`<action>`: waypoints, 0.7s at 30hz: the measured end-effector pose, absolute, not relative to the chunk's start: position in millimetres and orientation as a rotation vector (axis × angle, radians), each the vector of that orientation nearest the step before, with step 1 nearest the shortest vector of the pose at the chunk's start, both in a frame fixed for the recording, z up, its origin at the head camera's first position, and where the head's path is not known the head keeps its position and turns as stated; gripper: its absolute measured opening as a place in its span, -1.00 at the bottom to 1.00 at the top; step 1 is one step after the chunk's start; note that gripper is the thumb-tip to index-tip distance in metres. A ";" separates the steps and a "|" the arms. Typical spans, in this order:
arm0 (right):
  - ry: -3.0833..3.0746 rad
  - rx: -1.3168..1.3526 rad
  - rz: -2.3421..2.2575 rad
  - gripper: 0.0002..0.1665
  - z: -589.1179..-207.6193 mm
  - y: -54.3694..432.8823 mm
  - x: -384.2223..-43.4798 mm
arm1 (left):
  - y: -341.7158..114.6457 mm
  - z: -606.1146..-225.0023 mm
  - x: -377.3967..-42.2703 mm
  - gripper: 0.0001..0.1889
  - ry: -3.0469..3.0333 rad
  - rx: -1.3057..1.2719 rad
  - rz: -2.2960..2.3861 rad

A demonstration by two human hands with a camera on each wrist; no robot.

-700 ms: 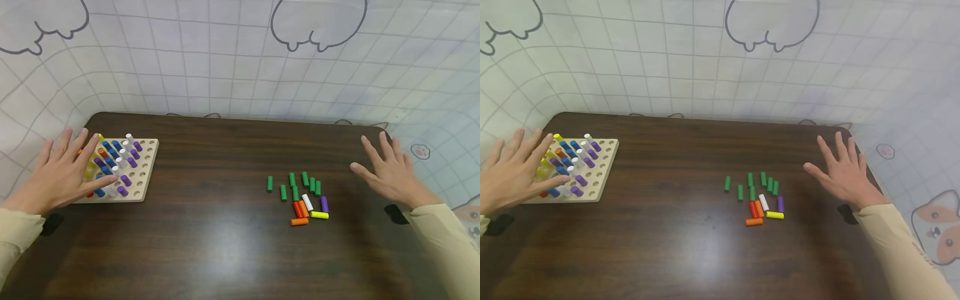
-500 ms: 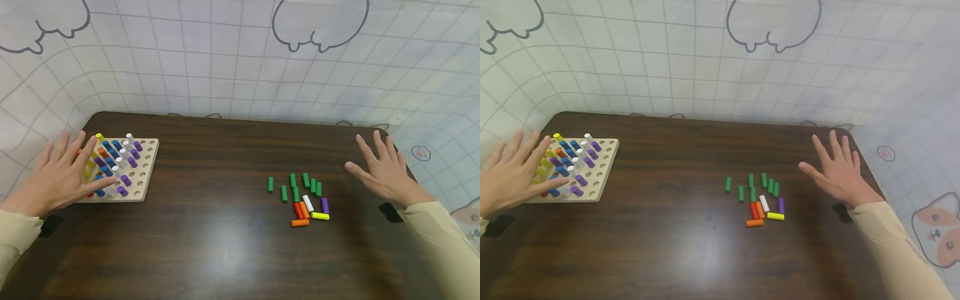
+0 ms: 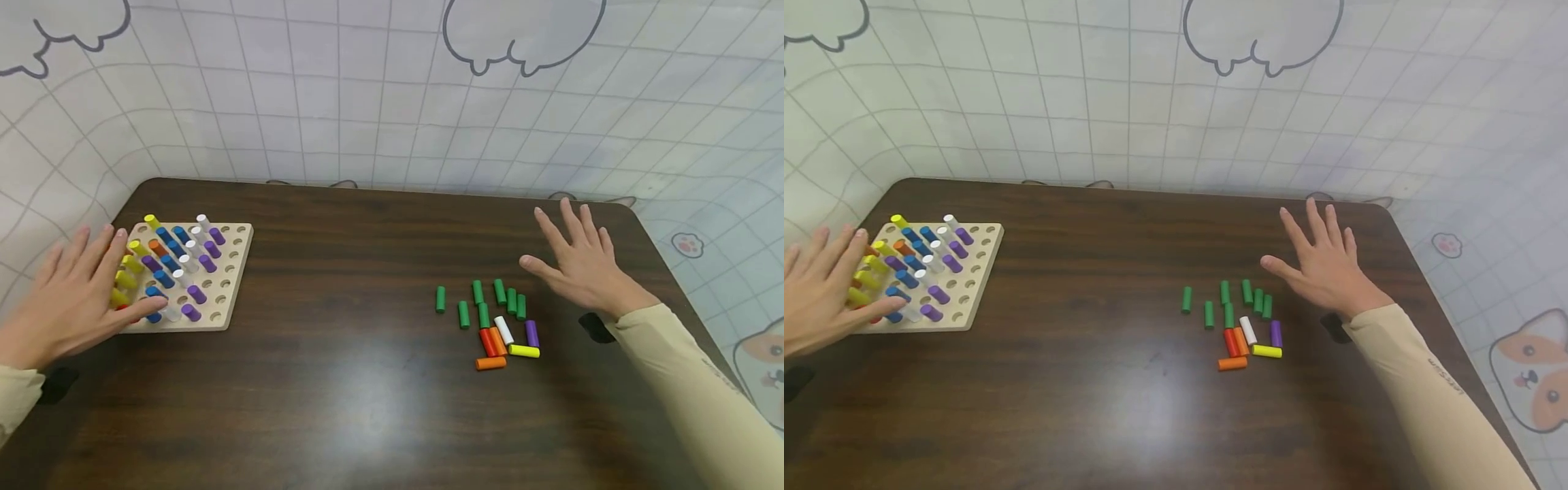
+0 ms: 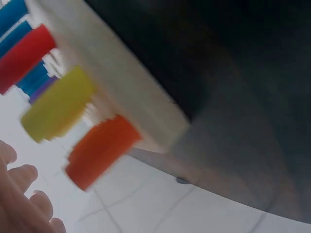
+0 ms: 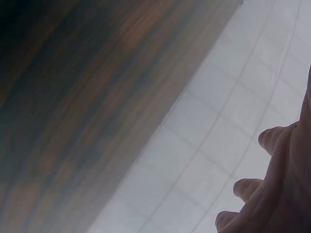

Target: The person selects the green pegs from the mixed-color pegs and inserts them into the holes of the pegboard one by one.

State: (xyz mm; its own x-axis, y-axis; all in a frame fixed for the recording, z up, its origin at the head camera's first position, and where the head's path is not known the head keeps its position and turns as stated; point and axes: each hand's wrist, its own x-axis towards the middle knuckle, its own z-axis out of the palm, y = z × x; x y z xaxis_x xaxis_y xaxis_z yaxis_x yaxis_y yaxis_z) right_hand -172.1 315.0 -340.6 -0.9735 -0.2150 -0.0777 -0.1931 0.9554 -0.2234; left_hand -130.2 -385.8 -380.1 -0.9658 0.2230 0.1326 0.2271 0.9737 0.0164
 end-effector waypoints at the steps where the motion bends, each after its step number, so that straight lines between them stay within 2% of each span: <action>1: 3.002 -0.327 -0.328 0.07 -340.4 310.5 -173.3 | -388.4 -381.8 -129.8 0.24 -2.994 -0.328 -0.042; 12: 2.951 -0.452 -0.291 0.04 -338.9 262.1 -183.3 | -407.4 -391.5 -120.9 0.35 -3.063 -0.155 -0.042; 21: 2.940 -0.596 -0.261 0.06 -338.7 217.9 -190.8 | -414.4 -399.6 -115.1 0.37 -3.159 -0.068 -0.098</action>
State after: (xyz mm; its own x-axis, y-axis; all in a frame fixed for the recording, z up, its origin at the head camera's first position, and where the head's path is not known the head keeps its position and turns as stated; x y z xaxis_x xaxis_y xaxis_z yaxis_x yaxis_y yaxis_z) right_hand -190.8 217.9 -338.7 -0.9134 -0.3964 -0.0925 -0.3739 0.9069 -0.1945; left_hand -115.1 -414.4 -399.6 -0.9989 0.0435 -0.0183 0.0423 0.9972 0.0621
